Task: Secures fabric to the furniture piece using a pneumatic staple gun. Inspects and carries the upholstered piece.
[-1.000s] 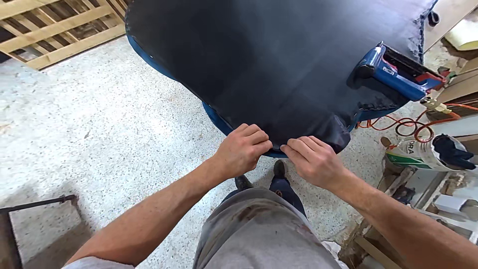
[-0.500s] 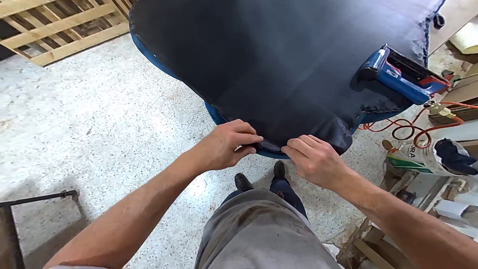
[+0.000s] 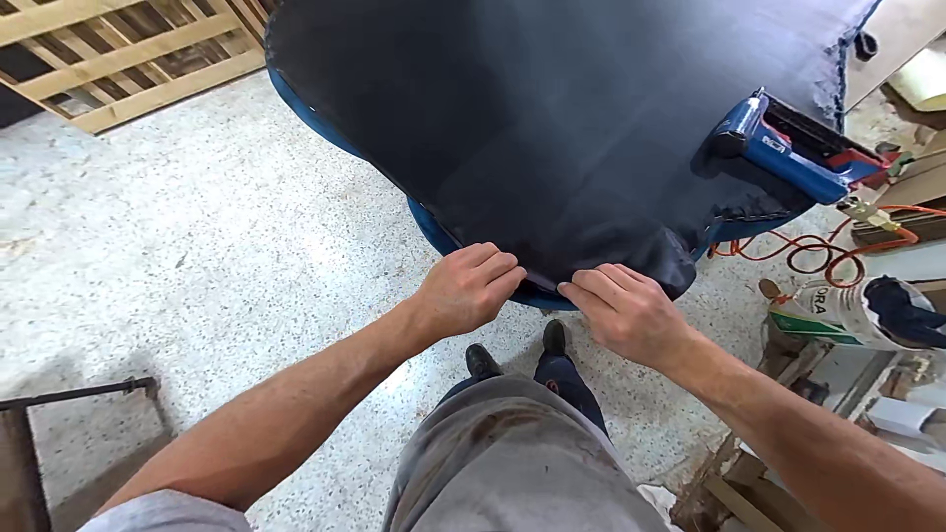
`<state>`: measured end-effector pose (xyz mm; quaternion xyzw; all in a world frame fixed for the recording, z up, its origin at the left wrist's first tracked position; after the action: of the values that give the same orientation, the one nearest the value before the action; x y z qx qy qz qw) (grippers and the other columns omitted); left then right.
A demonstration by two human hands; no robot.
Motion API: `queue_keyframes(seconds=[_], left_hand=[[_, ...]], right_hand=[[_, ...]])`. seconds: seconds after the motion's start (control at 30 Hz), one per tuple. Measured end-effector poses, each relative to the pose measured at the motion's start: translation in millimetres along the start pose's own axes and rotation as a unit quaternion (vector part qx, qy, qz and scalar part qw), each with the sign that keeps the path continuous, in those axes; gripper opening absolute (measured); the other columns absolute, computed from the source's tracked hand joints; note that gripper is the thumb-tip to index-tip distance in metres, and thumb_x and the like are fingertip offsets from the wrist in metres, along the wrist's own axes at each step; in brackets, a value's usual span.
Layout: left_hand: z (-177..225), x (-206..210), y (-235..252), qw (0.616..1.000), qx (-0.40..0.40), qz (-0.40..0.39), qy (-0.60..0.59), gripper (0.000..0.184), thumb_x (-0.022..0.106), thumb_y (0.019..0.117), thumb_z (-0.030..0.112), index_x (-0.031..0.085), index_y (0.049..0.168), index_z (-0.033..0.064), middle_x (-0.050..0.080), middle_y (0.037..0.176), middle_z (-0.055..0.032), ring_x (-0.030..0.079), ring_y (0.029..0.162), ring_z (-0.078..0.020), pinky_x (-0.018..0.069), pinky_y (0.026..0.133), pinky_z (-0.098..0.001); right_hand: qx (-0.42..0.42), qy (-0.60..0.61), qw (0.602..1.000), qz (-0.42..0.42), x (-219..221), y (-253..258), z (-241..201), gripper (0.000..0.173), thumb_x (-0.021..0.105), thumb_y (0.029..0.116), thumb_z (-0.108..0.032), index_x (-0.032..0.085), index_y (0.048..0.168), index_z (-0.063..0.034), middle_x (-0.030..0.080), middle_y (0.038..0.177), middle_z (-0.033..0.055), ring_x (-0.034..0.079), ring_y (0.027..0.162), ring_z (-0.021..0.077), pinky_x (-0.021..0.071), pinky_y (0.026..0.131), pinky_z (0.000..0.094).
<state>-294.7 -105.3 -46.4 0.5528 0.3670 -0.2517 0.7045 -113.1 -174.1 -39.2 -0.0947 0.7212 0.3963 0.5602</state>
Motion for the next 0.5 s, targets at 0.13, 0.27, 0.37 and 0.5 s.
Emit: queue_keyframes(seconds=[0.13, 0.27, 0.37, 0.5], left_hand=[[3.9, -1.3, 4.9, 0.999, 0.012, -0.052, -0.010, 0.018, 0.058, 0.0952, 0.002, 0.075, 0.102, 0.0017, 0.072, 0.096, -0.0116, 0.069, 0.090, -0.0257, 0.0575, 0.079, -0.0338], [-0.1, 0.0, 12.7, 0.994, -0.023, -0.103, -0.027, 0.016, 0.059, 0.0916, 0.004, 0.074, 0.096, 0.0049, 0.071, 0.094, -0.0085, 0.068, 0.089, -0.0238, 0.0576, 0.074, -0.0327], [-4.9, 2.7, 12.2, 0.992, -0.063, -0.096, -0.048, 0.015, 0.060, 0.0943, 0.009, 0.075, 0.095, 0.0078, 0.072, 0.095, -0.0059, 0.068, 0.091, -0.0207, 0.0576, 0.077, -0.0314], [-5.0, 2.7, 6.6, 0.993, -0.078, -0.073, -0.055, 0.015, 0.061, 0.0959, 0.009, 0.076, 0.099, 0.0082, 0.073, 0.097, -0.0060, 0.068, 0.093, -0.0200, 0.0575, 0.079, -0.0302]], right_hand=[[-0.011, 0.000, 1.000, -0.013, 1.2, -3.8, -3.0, 0.018, 0.057, 0.0974, -0.002, 0.074, 0.104, -0.0025, 0.068, 0.096, 0.0111, 0.066, 0.086, 0.0260, 0.0561, 0.073, 0.0369], [0.064, 0.009, 0.998, -0.020, -3.5, 5.7, -1.6, 0.019, 0.056, 0.0945, -0.010, 0.074, 0.097, -0.0063, 0.069, 0.095, 0.0090, 0.068, 0.087, 0.0248, 0.0564, 0.071, 0.0373], [0.122, 0.007, 0.992, 0.005, -4.4, 16.5, -7.5, 0.024, 0.063, 0.0947, -0.025, 0.075, 0.108, -0.0107, 0.070, 0.105, 0.0083, 0.067, 0.098, 0.0245, 0.0573, 0.079, 0.0387], [0.105, 0.015, 0.994, 0.007, 11.4, 15.6, -9.6, 0.023, 0.062, 0.1002, -0.024, 0.076, 0.115, -0.0126, 0.070, 0.105, 0.0056, 0.067, 0.099, 0.0225, 0.0571, 0.081, 0.0362]])
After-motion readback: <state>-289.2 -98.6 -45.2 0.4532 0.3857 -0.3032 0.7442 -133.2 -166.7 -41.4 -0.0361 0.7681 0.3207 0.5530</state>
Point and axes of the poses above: each hand's wrist, its own y-axis towards the middle knuckle, its own x-axis out of the palm, z = x × y, the point moved 6 cm from there along y, towards the middle knuckle
